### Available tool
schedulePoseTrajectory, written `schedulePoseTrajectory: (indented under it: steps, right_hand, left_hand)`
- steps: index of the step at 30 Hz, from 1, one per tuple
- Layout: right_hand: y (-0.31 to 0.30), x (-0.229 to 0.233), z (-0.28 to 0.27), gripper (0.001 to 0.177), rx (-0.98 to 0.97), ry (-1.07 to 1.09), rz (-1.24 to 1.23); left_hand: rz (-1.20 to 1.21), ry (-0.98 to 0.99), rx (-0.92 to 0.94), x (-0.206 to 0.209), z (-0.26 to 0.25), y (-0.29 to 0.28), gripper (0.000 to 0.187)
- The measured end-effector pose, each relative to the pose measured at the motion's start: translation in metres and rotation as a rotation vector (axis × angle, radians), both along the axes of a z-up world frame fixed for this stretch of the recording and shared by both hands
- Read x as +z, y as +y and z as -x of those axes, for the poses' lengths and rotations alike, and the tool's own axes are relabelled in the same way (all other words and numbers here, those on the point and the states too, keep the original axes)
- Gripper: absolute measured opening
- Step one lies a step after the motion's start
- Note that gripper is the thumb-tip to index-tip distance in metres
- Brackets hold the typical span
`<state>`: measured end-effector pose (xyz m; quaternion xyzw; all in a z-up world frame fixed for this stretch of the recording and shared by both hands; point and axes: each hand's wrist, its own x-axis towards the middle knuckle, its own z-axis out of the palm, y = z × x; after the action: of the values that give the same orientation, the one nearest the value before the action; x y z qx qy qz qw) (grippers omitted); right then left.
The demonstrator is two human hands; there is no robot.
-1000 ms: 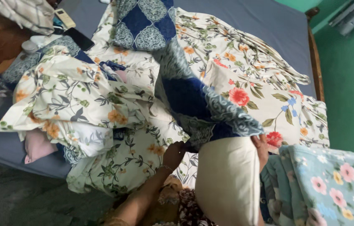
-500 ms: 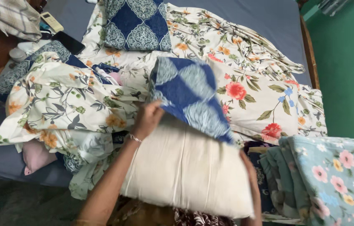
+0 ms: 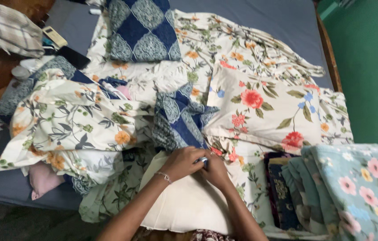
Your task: The person puts covers on pillows and arranges them on a bed with floral sheets.
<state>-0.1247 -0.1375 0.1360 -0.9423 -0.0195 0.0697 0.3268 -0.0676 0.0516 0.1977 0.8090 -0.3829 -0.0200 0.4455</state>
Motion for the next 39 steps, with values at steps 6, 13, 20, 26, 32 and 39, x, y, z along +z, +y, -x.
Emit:
schedulePoseTrajectory:
  steps: [6,13,20,26,32,39]
  right_hand:
    - [0.004,0.138,0.023,0.115,0.442,0.079,-1.745]
    - [0.028,0.220,0.033,0.047,0.524,-0.221,-1.938]
    - [0.033,0.166,-0.036,0.064,0.017,-0.388,-0.896]
    - [0.054,0.104,-0.029,0.114,0.138,-0.791,0.284]
    - [0.045,-0.084,-0.003,0.077,0.289,0.009,-0.306]
    - [-0.081,-0.202,0.078,0.034,-0.203,0.426,0.278]
  left_hand:
    - [-0.300,0.352,0.205,-0.067,0.008,0.034,0.019]
    - [-0.267,0.324,0.195,-0.155,0.045,0.044,0.019]
    - [-0.299,0.379,0.227,-0.151,0.043,0.047,0.016]
    - [-0.202,0.344,0.280,-0.150,0.045,0.047,0.020]
    - [-0.152,0.374,0.563,-0.152,0.036,0.043,0.012]
    - [-0.099,0.096,0.476,-0.140,0.047,0.057,0.022]
